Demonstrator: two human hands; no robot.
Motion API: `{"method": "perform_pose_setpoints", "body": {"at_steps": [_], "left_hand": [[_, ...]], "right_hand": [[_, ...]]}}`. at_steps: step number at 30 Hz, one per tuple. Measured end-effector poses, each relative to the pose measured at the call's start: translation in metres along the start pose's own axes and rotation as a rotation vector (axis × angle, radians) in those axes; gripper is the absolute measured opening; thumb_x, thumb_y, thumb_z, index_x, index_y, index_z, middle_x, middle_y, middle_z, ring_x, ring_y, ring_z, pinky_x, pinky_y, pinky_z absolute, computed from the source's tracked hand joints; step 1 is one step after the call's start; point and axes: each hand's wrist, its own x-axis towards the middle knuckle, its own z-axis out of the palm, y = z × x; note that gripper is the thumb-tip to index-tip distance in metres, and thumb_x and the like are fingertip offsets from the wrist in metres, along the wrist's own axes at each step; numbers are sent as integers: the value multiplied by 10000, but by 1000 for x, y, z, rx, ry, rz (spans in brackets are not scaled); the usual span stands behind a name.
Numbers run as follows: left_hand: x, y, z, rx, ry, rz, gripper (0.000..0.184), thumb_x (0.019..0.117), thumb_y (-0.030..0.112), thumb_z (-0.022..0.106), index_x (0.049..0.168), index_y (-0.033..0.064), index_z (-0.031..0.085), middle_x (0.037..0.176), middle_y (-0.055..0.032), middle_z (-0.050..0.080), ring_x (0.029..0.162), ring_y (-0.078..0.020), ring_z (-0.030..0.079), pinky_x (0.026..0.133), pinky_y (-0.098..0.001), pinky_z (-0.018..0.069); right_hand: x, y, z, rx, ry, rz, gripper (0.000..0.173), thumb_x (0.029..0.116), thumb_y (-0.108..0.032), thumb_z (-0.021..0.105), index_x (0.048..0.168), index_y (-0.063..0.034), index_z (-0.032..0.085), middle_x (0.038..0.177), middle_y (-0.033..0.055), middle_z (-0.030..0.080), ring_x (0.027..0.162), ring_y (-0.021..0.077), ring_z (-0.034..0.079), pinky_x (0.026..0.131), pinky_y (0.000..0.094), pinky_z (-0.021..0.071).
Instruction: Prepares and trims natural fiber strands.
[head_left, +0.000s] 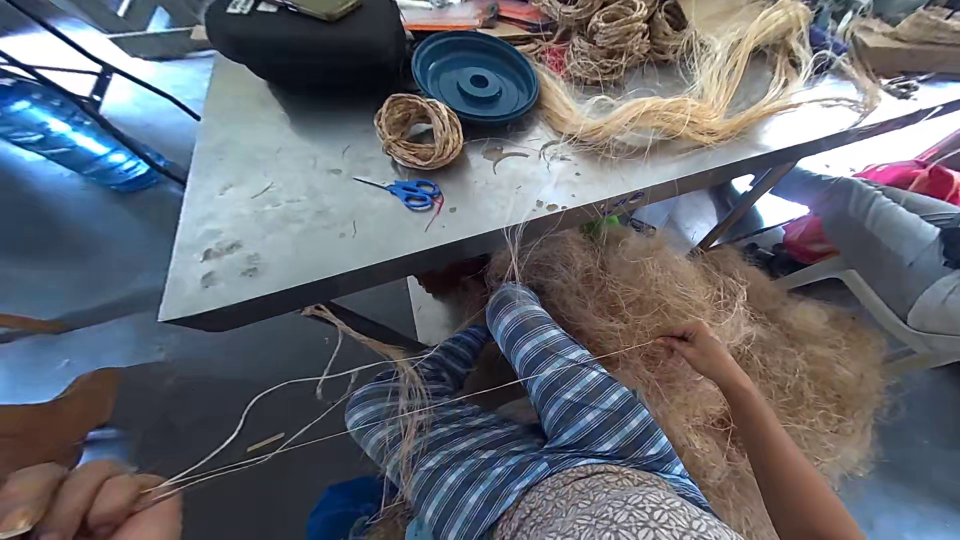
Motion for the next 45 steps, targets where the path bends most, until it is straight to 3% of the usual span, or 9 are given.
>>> {"method": "perform_pose_setpoints", "body": {"at_steps": [5, 8, 16, 21, 24, 28, 34, 39, 45], "left_hand": [[8, -6, 0, -24, 164, -8, 467, 1109, 261, 237, 801, 109, 554, 585, 35, 505, 450, -33, 466, 452, -154, 437], [7, -15, 7, -59, 243, 16, 531, 1121, 271, 113, 839, 94, 527, 586, 24, 502, 437, -40, 465, 435, -149, 431], [6, 2, -39, 1, 284, 138, 405, 1107, 144, 269, 810, 82, 538, 620, 8, 522, 475, -55, 490, 485, -164, 469], [17, 6, -65, 15, 340, 144, 412, 1109, 227, 238, 813, 116, 502, 602, 27, 483, 459, -50, 460, 467, -163, 443], [20, -4, -50, 87, 433, 168, 371, 1112, 202, 211, 868, 124, 481, 612, 38, 473, 457, -39, 441, 450, -148, 408], [11, -20, -4, 141, 468, 191, 324, 1089, 78, 219, 915, 119, 489, 605, 64, 471, 436, 5, 419, 432, -94, 364], [1, -25, 2, 156, 441, 202, 365, 1120, 153, 188, 936, 147, 504, 606, 88, 479, 428, 20, 405, 418, -92, 357], [-5, -27, 4, 106, 480, 184, 384, 1119, 157, 158, 950, 144, 503, 596, 89, 464, 417, 23, 387, 408, -92, 339], [-7, -25, 0, 98, 491, 168, 377, 1116, 154, 164, 945, 146, 500, 595, 88, 472, 420, 25, 395, 411, -92, 345]], "right_hand": [[8, 4, 11, 67, 45, -1, 184, 996, -104, 617, 973, 23, 750, 734, -22, 673, 631, -37, 566, 653, 172, 502], [12, 8, 18, 118, 75, -14, 201, 1002, -114, 604, 967, 28, 743, 736, -27, 666, 628, -35, 557, 644, 176, 493], [15, 25, 6, 11, 196, 46, 303, 1058, -166, 524, 926, 21, 722, 699, -21, 616, 562, -17, 504, 579, 185, 463], [20, 17, 8, -477, 275, 73, 445, 1072, -302, 513, 932, 67, 717, 793, 228, 690, 760, 385, 684, 744, 587, 515], [25, 14, 17, -576, 390, -4, 418, 1065, -266, 525, 919, 83, 702, 834, 272, 695, 815, 461, 702, 756, 622, 530], [31, 11, 19, -480, 331, -151, 310, 1039, -202, 570, 1034, 53, 747, 974, 255, 716, 966, 441, 690, 906, 593, 524], [11, -46, 0, -425, 290, -258, 234, 1004, -168, 622, 1034, 17, 763, 976, 222, 733, 931, 399, 707, 855, 586, 540], [-3, -97, -12, -442, 338, -402, 276, 986, -235, 594, 1001, -28, 775, 922, 140, 747, 845, 285, 711, 788, 476, 565], [5, -110, 3, -438, 106, -397, 166, 963, -138, 647, 1019, -67, 787, 990, 118, 750, 990, 319, 698, 880, 545, 546]]}}
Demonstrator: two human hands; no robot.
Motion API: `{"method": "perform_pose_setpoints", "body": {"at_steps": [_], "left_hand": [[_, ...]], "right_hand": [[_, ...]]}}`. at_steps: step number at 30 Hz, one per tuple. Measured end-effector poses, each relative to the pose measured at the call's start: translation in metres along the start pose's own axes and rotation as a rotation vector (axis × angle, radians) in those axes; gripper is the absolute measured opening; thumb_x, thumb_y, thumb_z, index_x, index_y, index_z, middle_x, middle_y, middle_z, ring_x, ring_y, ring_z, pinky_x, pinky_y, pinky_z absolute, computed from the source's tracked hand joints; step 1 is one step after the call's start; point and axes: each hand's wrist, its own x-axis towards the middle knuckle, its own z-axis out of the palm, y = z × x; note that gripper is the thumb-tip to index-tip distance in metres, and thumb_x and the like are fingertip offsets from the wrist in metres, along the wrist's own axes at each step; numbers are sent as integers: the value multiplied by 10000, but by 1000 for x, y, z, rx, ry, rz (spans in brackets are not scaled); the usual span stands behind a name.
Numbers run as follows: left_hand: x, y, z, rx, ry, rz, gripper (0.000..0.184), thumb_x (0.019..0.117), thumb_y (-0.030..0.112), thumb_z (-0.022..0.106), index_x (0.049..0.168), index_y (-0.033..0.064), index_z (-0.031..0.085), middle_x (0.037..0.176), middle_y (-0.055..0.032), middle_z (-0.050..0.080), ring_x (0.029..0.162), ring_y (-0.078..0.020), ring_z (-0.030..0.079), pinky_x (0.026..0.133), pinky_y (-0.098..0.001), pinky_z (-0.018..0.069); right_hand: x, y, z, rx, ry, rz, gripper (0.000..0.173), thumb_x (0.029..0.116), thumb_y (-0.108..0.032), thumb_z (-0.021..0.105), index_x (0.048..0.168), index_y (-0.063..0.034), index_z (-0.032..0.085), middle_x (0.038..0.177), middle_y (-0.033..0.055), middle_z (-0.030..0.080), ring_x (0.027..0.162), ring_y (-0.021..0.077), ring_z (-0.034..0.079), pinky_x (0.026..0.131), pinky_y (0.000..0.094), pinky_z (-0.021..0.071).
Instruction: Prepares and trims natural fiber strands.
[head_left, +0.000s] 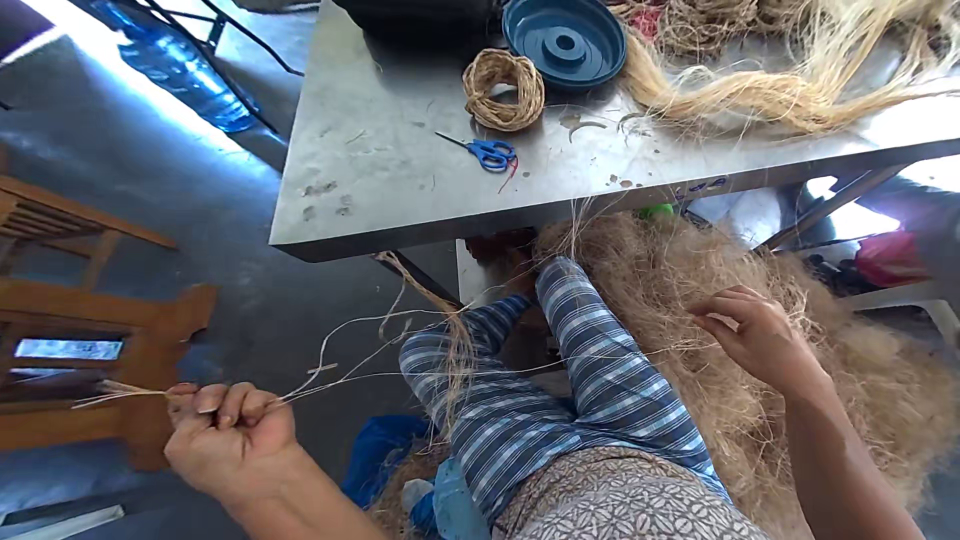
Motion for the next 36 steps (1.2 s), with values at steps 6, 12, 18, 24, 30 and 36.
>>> {"method": "perform_pose_setpoints", "body": {"at_steps": [6, 12, 18, 24, 30, 36], "left_hand": [[2, 3, -6, -3, -19, 1, 379, 1110, 136, 169, 935, 141, 505, 576, 87, 469, 415, 21, 402, 408, -98, 352], [-7, 2, 4, -13, 2, 9, 399, 1119, 146, 159, 919, 157, 504, 575, 108, 483, 414, 42, 412, 413, -85, 368], [-8, -3, 3, 25, 33, 3, 370, 1125, 158, 182, 933, 179, 498, 574, 130, 460, 421, 50, 398, 420, -83, 359], [-12, -8, 4, -5, 56, -14, 379, 1129, 177, 198, 914, 184, 510, 567, 126, 464, 417, 51, 394, 411, -84, 346], [-13, -9, -3, -3, 13, -12, 399, 1128, 172, 176, 916, 176, 515, 574, 126, 476, 424, 41, 412, 415, -92, 358], [-14, -11, -5, 10, -13, -31, 420, 1130, 180, 151, 926, 167, 518, 574, 123, 476, 423, 40, 411, 412, -92, 355]], "right_hand": [[16, 10, 7, -5, -259, 172, 181, 999, -127, 646, 1105, -47, 769, 1096, 166, 736, 1111, 379, 659, 977, 601, 485], [54, 0, 5, 125, -31, -120, 184, 971, -132, 629, 1033, -28, 768, 992, 126, 745, 927, 255, 717, 867, 488, 574], [176, -58, 7, 238, 119, -388, 195, 1001, -111, 613, 1100, 8, 733, 946, 126, 750, 799, 167, 721, 765, 356, 605], [276, -131, 61, -38, 16, -420, 223, 998, -91, 583, 1116, 14, 739, 991, 218, 742, 944, 411, 716, 861, 612, 533], [297, -171, 104, -390, -107, -129, 220, 1004, -34, 506, 1108, 74, 666, 1081, 304, 675, 1060, 498, 659, 788, 627, 525], [286, -179, 107, -434, -88, -54, 250, 1001, -1, 486, 1162, 134, 622, 1190, 303, 621, 1051, 454, 661, 800, 554, 556]]}}
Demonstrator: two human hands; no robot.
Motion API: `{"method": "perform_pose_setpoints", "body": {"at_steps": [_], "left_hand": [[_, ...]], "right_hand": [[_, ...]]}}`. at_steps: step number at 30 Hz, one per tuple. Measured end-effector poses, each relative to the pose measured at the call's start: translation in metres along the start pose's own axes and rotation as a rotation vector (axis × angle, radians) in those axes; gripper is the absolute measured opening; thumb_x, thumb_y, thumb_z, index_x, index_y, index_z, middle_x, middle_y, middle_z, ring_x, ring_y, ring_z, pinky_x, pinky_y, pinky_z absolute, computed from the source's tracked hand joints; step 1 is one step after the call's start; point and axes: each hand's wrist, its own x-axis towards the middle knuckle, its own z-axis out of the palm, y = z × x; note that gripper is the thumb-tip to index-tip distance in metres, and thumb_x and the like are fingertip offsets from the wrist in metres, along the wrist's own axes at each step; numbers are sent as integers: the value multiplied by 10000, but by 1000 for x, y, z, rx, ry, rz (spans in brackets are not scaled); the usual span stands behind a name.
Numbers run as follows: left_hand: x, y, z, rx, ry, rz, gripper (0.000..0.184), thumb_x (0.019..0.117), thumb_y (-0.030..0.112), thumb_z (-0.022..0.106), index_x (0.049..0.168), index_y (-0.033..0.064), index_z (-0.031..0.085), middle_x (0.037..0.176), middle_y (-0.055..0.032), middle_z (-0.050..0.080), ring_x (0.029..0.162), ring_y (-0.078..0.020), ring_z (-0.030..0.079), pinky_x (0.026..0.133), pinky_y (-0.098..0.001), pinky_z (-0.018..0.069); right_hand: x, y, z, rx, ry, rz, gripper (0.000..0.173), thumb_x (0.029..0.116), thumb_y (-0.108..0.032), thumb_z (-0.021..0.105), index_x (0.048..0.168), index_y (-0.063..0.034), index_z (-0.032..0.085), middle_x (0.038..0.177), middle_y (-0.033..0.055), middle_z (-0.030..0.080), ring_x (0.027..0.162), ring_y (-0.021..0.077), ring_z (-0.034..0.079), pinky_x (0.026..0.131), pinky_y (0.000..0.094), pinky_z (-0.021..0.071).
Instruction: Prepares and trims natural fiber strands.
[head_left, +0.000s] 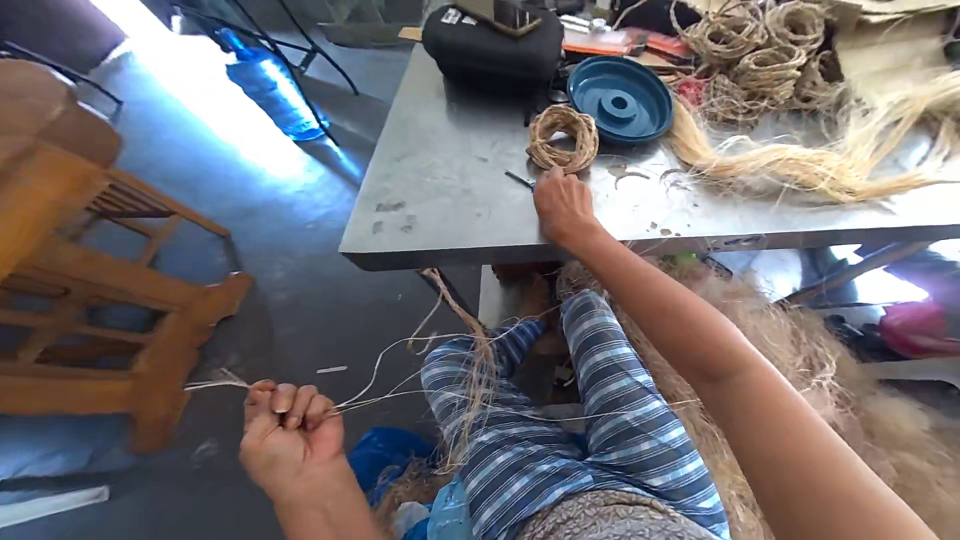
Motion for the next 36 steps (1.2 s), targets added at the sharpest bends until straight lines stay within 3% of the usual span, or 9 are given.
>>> {"method": "perform_pose_setpoints", "body": {"at_steps": [5, 13, 19, 21, 24, 27, 30, 34, 36], "left_hand": [[-3, -2, 0, -3, -21, -19, 437, 1133, 199, 137, 930, 170, 523, 571, 127, 482, 422, 47, 407, 412, -92, 354], [-10, -2, 4, 28, -61, -32, 447, 1129, 188, 118, 919, 172, 513, 556, 135, 475, 414, 53, 412, 408, -86, 359], [-9, 1, -4, 35, -68, -27, 443, 1128, 184, 104, 943, 161, 506, 557, 131, 479, 410, 45, 416, 410, -95, 372], [-10, 3, -4, 41, -76, -35, 439, 1126, 178, 103, 943, 160, 501, 554, 127, 477, 412, 43, 421, 416, -92, 376], [-12, 5, -3, 40, -92, -37, 448, 1125, 176, 105, 921, 153, 502, 547, 119, 491, 410, 42, 437, 409, -93, 384], [-13, 6, -1, 20, -115, -37, 472, 1121, 164, 99, 885, 144, 507, 544, 113, 503, 409, 39, 447, 412, -96, 399], [-14, 6, -2, 4, -129, -20, 470, 1116, 169, 90, 899, 146, 506, 549, 117, 496, 407, 43, 431, 410, -93, 391], [-14, 5, -4, -51, -129, -42, 477, 1124, 199, 97, 901, 135, 512, 558, 98, 500, 410, 32, 435, 406, -97, 388], [-15, 3, -3, -49, -121, -52, 461, 1125, 192, 106, 903, 133, 505, 560, 94, 492, 414, 32, 432, 407, -101, 385]], "right_hand": [[-14, 14, -27, 116, -109, 102, 142, 927, -44, 631, 995, 74, 672, 1133, 263, 662, 1047, 421, 671, 788, 579, 539], [-17, 19, -7, 86, 26, 61, 216, 977, -4, 537, 1102, 95, 684, 1311, 282, 575, 1089, 431, 647, 795, 537, 565], [-22, 10, -30, 64, -123, 42, 160, 974, 40, 522, 974, 74, 679, 1044, 252, 694, 1014, 424, 681, 750, 570, 538], [-23, 11, -28, 87, -79, 38, 160, 974, 42, 516, 1029, 75, 662, 1032, 243, 695, 996, 410, 689, 746, 551, 542], [-28, 21, -23, 159, 5, 76, 291, 992, -1, 525, 1268, 73, 576, 1093, 245, 681, 1008, 400, 701, 792, 522, 567], [-49, 42, -36, 266, 90, 68, 257, 939, -35, 603, 1179, 37, 661, 1179, 244, 648, 962, 391, 696, 768, 535, 562], [-87, 74, -59, 523, 219, -7, 379, 902, -40, 663, 1278, 8, 658, 1115, 211, 701, 952, 341, 702, 819, 517, 564], [-158, 130, -75, 822, 461, -136, 383, 900, 3, 631, 1278, 54, 602, 1032, 127, 722, 624, 119, 650, 520, 295, 557], [-197, 156, -77, 947, 488, -135, 394, 903, -3, 639, 1285, 42, 552, 1053, 61, 716, 607, 56, 635, 476, 237, 541]]}}
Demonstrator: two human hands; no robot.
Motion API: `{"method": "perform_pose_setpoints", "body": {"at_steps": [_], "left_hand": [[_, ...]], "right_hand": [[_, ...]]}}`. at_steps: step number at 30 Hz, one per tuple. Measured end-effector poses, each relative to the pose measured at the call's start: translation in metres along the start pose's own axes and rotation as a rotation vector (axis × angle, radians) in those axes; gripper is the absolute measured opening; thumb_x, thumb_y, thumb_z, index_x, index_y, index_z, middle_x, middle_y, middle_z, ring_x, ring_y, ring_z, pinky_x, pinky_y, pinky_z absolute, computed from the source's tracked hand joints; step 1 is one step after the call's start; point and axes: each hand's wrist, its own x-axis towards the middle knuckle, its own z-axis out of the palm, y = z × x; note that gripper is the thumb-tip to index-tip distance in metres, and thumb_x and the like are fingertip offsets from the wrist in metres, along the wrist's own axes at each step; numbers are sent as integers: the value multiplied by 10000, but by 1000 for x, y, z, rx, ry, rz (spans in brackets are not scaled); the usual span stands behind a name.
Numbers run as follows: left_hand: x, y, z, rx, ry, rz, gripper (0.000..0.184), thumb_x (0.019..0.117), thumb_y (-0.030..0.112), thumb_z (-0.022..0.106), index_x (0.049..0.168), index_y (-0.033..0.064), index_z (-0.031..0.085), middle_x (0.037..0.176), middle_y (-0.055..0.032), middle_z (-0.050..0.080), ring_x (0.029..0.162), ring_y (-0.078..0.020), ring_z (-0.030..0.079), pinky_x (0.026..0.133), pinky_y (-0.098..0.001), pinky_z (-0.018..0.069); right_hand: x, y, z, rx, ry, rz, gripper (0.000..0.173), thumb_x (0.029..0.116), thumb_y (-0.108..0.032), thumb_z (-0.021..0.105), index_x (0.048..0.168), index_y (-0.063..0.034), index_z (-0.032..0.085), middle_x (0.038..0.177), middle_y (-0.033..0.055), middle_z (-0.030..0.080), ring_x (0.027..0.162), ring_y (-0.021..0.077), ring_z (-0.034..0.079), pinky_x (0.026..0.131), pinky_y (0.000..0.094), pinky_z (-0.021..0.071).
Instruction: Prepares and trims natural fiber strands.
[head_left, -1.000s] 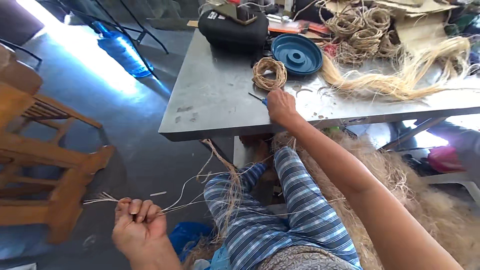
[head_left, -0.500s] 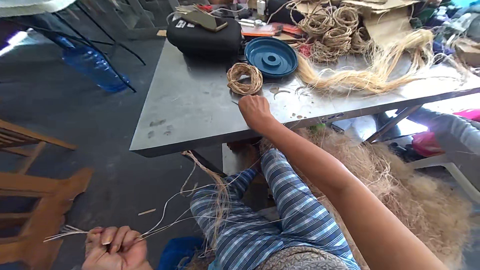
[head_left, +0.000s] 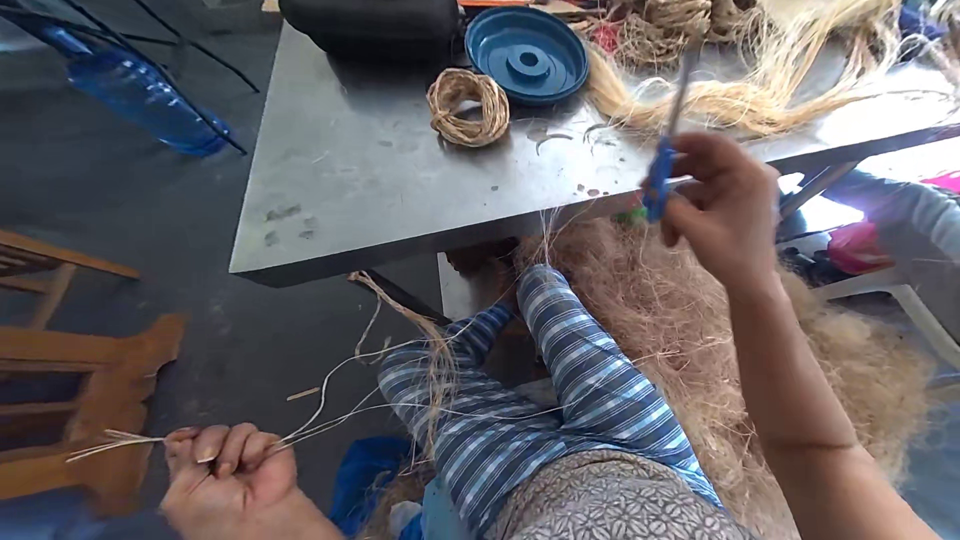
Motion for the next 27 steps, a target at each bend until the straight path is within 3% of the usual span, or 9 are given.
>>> {"method": "perform_pose_setpoints", "body": {"at_steps": [4, 6, 8, 10, 13, 15, 17, 20, 27], "left_hand": [[-4, -4, 3, 55, -8, 3, 460, 1116, 164, 116, 879, 134, 509, 569, 94, 494, 425, 26, 436, 425, -100, 396], [-5, -6, 4, 50, -6, 4, 456, 1114, 151, 120, 884, 127, 514, 574, 90, 498, 426, 23, 437, 427, -100, 395], [-6, -6, 6, 43, -1, 0, 466, 1111, 146, 108, 880, 123, 512, 571, 88, 502, 425, 20, 441, 429, -98, 395], [-6, -6, 9, 37, 1, -5, 464, 1110, 144, 112, 877, 127, 513, 567, 89, 497, 422, 20, 437, 428, -97, 388], [-3, -5, 4, 16, -24, 4, 450, 1109, 145, 124, 900, 123, 521, 579, 85, 507, 433, 22, 446, 433, -98, 395], [-3, -3, 4, 17, -25, 21, 432, 1105, 138, 132, 903, 123, 514, 579, 80, 505, 432, 18, 446, 434, -100, 395], [-6, -3, 5, 22, -24, 35, 426, 1106, 138, 140, 897, 123, 510, 577, 78, 506, 433, 19, 449, 433, -101, 397], [-9, -2, 6, 16, -23, 44, 431, 1109, 142, 138, 887, 118, 505, 574, 75, 500, 431, 19, 445, 426, -102, 393], [-15, 0, 4, -16, 4, 27, 477, 1111, 169, 94, 871, 118, 504, 560, 81, 496, 414, 16, 435, 415, -105, 387]], "right_hand": [[-79, 11, -44, 137, 33, 195, 388, 904, -22, 609, 1248, -173, 511, 1055, -45, 741, 524, 38, 608, 408, 204, 512], [-120, 20, -54, 161, 81, 278, 372, 907, -49, 617, 1225, -222, 530, 1027, -64, 757, 499, 28, 599, 412, 194, 507], [-158, 24, -59, 152, 84, 391, 357, 907, -66, 628, 1226, -199, 539, 969, -86, 743, 537, 3, 604, 447, 172, 506], [-191, 26, -63, 163, 28, 530, 364, 887, -95, 660, 1236, -84, 558, 898, -74, 718, 560, 4, 608, 461, 173, 508], [-234, 31, -77, 213, -264, 775, 617, 813, -462, 762, 1255, -65, 597, 871, -82, 682, 633, 9, 623, 536, 198, 531], [-253, 33, -79, 234, -439, 952, 677, 745, -564, 770, 1195, -82, 619, 792, -81, 651, 549, 15, 582, 471, 205, 497], [-265, 39, -78, 262, -578, 1103, 536, 775, -488, 746, 1131, -102, 640, 704, -80, 636, 468, 33, 548, 420, 215, 466], [-274, 49, -65, 328, -577, 1172, 362, 833, -341, 684, 1105, -105, 654, 671, -78, 644, 435, 30, 523, 400, 203, 435], [-268, 69, -26, 397, -414, 1106, 332, 889, -267, 623, 1151, -65, 651, 703, -66, 665, 476, 35, 559, 438, 208, 476]]}}
